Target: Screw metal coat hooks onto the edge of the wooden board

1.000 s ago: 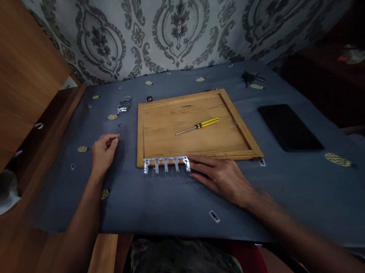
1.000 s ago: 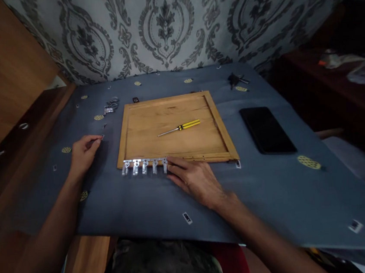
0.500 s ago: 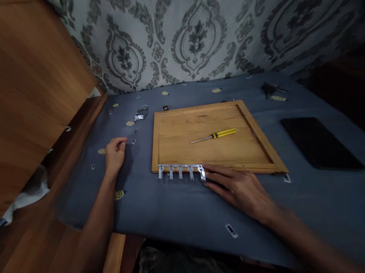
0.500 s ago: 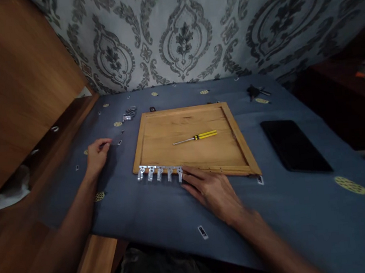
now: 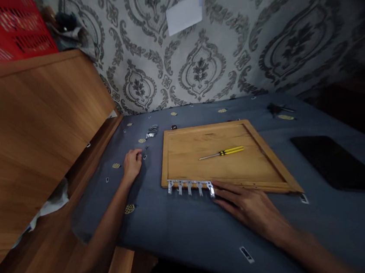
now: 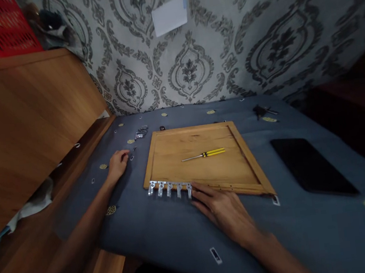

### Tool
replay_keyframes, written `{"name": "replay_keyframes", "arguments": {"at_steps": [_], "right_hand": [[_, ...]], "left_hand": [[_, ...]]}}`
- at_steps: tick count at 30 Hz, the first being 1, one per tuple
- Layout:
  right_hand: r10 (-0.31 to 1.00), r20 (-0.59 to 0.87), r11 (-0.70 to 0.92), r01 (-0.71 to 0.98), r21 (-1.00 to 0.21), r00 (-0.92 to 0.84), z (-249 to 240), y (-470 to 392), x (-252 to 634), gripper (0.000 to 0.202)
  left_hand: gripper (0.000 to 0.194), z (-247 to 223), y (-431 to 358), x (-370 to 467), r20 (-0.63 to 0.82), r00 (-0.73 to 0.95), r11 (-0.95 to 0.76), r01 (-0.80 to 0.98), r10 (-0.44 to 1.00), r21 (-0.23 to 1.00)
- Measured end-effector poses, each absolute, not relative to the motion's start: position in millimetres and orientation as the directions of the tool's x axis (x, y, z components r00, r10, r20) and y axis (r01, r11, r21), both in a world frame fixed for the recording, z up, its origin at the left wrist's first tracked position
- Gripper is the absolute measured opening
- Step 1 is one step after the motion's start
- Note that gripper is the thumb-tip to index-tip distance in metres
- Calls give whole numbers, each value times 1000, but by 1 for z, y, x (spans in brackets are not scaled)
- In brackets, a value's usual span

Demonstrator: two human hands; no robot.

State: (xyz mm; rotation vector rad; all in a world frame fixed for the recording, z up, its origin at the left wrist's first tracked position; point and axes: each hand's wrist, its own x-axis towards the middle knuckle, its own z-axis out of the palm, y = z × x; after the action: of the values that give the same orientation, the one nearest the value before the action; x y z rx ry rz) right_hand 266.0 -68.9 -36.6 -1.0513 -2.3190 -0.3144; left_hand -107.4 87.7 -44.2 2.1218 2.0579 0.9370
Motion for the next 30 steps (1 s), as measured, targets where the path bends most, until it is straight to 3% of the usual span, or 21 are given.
{"name": "replay_keyframes", "arguments": {"at_steps": [9,14,19,30], "right_hand": [[676,528,648,755,-95,-514,-42,-69,267,20],[708,501,628,769,-123,-498,-44,-69,267,18],[745,446,605,784,-139,-496,-42,-70,266,20],[778,385,593,784,-186,-497,-38,-72,265,19]], "left_hand": [[14,-31,129,-87,239,-95,16,950,966,310],[33,-26,132,-84,166,-121,75,963,979,258],[12,-19,130,-85,151,-131,94,968,980,232],[10,-13,110,-98,181,-94,21,929,979,368]]}}
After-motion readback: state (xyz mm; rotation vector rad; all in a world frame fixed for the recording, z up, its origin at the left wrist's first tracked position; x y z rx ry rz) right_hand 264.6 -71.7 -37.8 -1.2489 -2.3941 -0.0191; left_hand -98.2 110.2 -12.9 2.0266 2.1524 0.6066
